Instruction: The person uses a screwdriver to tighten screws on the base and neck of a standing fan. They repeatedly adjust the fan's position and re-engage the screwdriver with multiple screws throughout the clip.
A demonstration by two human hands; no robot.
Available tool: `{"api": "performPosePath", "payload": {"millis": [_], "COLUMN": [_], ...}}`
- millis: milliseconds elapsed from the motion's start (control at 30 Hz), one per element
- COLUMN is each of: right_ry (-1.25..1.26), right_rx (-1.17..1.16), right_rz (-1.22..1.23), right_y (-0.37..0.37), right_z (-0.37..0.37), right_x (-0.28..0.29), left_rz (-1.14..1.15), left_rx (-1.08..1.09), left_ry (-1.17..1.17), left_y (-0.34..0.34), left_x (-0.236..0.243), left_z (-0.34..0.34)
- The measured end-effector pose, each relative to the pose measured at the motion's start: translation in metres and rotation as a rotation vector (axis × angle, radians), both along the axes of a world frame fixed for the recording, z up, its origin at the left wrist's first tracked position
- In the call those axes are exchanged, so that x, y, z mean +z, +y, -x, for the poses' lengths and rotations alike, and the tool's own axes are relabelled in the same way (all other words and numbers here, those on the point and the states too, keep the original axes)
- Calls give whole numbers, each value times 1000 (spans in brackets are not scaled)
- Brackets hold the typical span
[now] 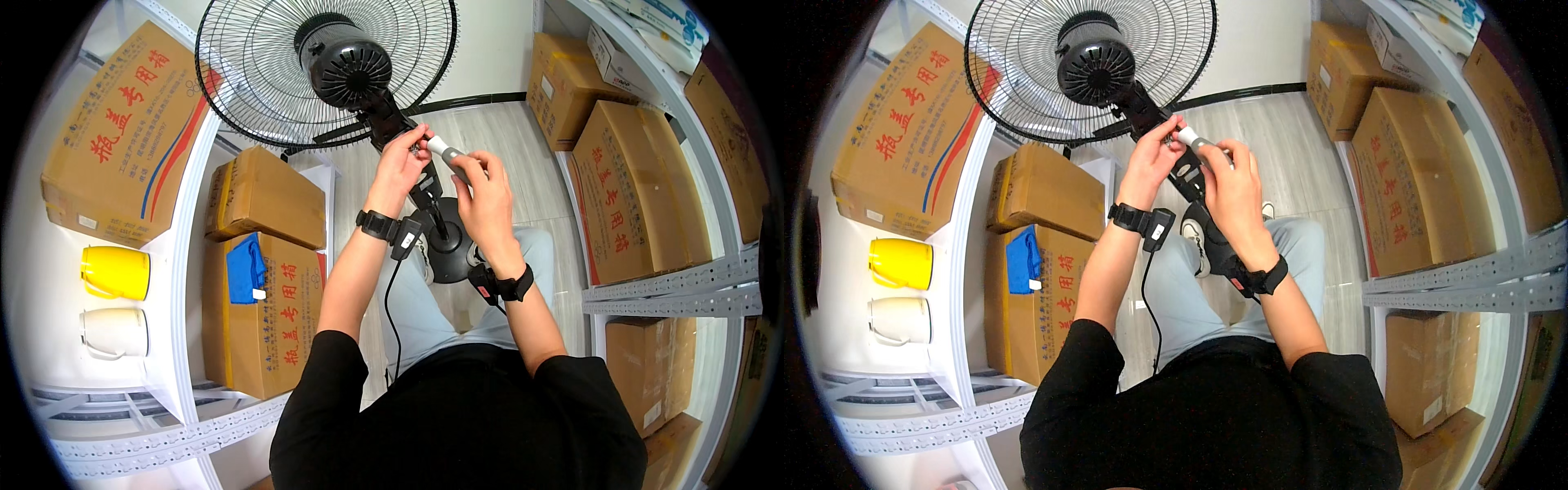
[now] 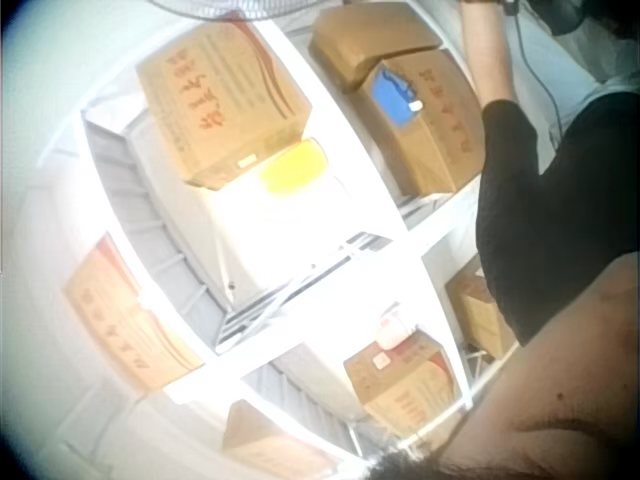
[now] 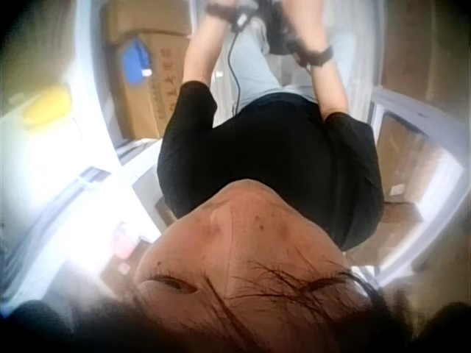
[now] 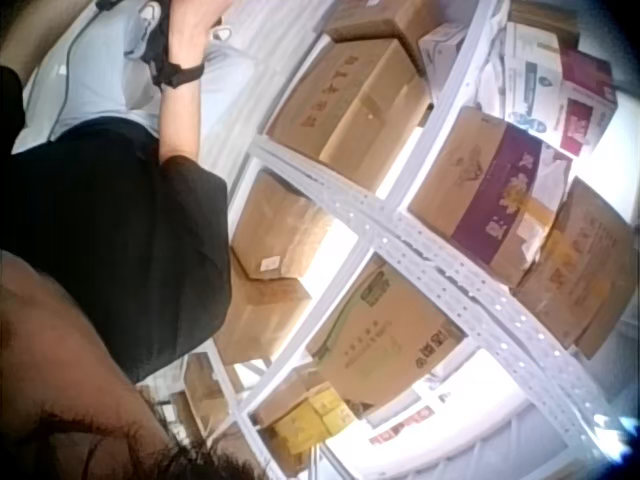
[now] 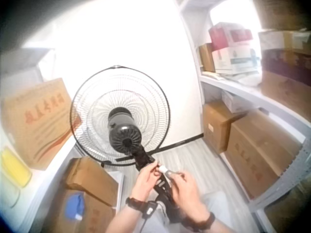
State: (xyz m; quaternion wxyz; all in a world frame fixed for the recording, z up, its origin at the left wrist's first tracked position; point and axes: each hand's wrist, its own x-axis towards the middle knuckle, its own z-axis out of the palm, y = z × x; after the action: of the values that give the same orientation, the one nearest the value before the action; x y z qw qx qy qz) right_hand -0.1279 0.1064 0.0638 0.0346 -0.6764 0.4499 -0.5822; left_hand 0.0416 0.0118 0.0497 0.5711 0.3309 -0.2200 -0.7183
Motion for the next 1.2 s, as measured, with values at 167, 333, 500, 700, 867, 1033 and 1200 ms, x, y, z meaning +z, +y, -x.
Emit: {"api": "performPosePath", "payload": {"millis": [167, 333, 500, 700, 867, 1033, 1200], "right_ry": [-159, -105, -269, 28, -216, -181, -149], "right_rx": [-26, 54, 54, 2, 4, 52, -23], "right_rz": [-610, -190, -591, 36, -375, -199, -263], "right_y": [12, 10, 14, 3, 13, 10, 10], "right_z": [-4, -4, -8, -4, -8, -7, -8], "right_x": [15, 0, 10, 5, 12, 2, 2], "left_rz": [-13, -9, -22, -7, -25, -17, -10], "left_rx": [-25, -15, -37, -75, -76, -43, -94], "left_ry": [33, 35, 79, 91, 96, 77, 85], "left_y": [-2, -1, 2, 1, 0, -2, -3], "left_x": [-5, -3, -1, -2, 1, 0, -1], "left_z": [-7, -5, -3, -3, -3, 0, -3]}}
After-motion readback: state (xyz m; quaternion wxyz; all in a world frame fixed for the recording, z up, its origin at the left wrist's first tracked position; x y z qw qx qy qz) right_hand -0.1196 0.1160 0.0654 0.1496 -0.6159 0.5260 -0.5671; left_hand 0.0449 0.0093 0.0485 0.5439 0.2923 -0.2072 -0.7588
